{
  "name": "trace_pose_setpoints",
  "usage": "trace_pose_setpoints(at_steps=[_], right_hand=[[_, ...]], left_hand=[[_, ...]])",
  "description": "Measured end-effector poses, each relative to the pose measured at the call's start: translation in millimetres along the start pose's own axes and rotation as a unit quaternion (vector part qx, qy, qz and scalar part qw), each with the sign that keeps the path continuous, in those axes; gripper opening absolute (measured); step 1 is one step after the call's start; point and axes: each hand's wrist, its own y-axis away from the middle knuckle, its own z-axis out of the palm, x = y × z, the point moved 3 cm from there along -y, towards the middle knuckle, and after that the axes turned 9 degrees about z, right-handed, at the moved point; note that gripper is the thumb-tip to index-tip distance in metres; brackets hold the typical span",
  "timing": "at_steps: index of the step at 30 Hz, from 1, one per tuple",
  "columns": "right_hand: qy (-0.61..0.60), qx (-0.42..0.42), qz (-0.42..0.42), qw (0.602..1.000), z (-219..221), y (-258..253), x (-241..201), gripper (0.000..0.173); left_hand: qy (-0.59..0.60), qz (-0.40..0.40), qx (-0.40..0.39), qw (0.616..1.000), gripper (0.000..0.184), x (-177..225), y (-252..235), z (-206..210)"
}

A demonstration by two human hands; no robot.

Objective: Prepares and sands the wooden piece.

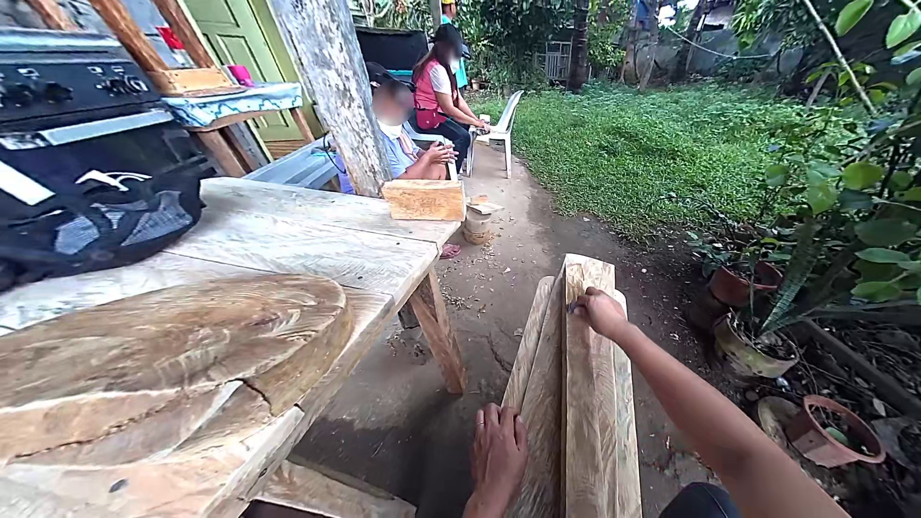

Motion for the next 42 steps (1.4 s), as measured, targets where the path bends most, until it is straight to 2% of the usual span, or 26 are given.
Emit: trace_pose_setpoints(at_steps=[3,8,12,15,19,25,29,32,34,37,40,42], right_hand=[[0.017,-0.001,0.032,0.999,-5.2,-38.0,-0.4,0.033],[0.004,0.013,0.069,0.997,-8.1,-73.4,2.2,0.035],[0.013,0.014,0.108,0.994,-8.6,-78.7,-4.4,0.036],[0.041,0.013,0.087,0.995,-4.9,-62.9,-11.2,0.037],[0.033,0.006,0.014,0.999,10.0,0.4,-13.0,0.035],[-0.035,0.010,-0.114,0.993,34.4,159.9,-14.7,0.030],[-0.105,0.035,-0.244,0.963,54.1,271.3,-23.5,0.018],[-0.084,0.032,-0.315,0.945,68.9,303.4,-20.4,0.019],[-0.054,0.067,-0.319,0.944,67.8,292.7,-15.4,0.018],[-0.009,0.161,-0.283,0.945,61.6,237.3,-5.8,0.015],[0.011,0.143,-0.199,0.970,44.7,166.9,3.2,0.024],[0.028,0.090,-0.142,0.985,32.1,125.4,3.6,0.031]], left_hand=[[-0.002,-0.007,-0.009,1.000,0.036,-0.2,-1.6,0.3],[0.003,-0.010,0.011,1.000,0.034,0.7,-2.9,-0.3],[0.004,-0.003,0.026,1.000,0.034,0.4,-3.4,2.5],[-0.001,0.001,0.039,0.999,0.034,-0.5,-3.4,3.5],[0.002,-0.002,0.034,0.999,0.034,0.1,-3.6,3.7],[0.016,0.006,0.060,0.998,0.033,-1.4,-3.1,5.7],[0.018,0.010,0.074,0.997,0.033,-0.9,-2.0,5.5],[0.010,0.009,0.078,0.997,0.033,-2.7,-0.5,6.9],[0.012,0.016,0.094,0.995,0.033,-3.5,1.0,7.3],[0.012,0.003,0.092,0.996,0.033,-2.8,4.6,4.1],[-0.005,-0.019,0.065,0.998,0.035,-1.4,4.5,2.8],[-0.012,-0.027,0.052,0.998,0.037,-1.5,2.8,3.2]])
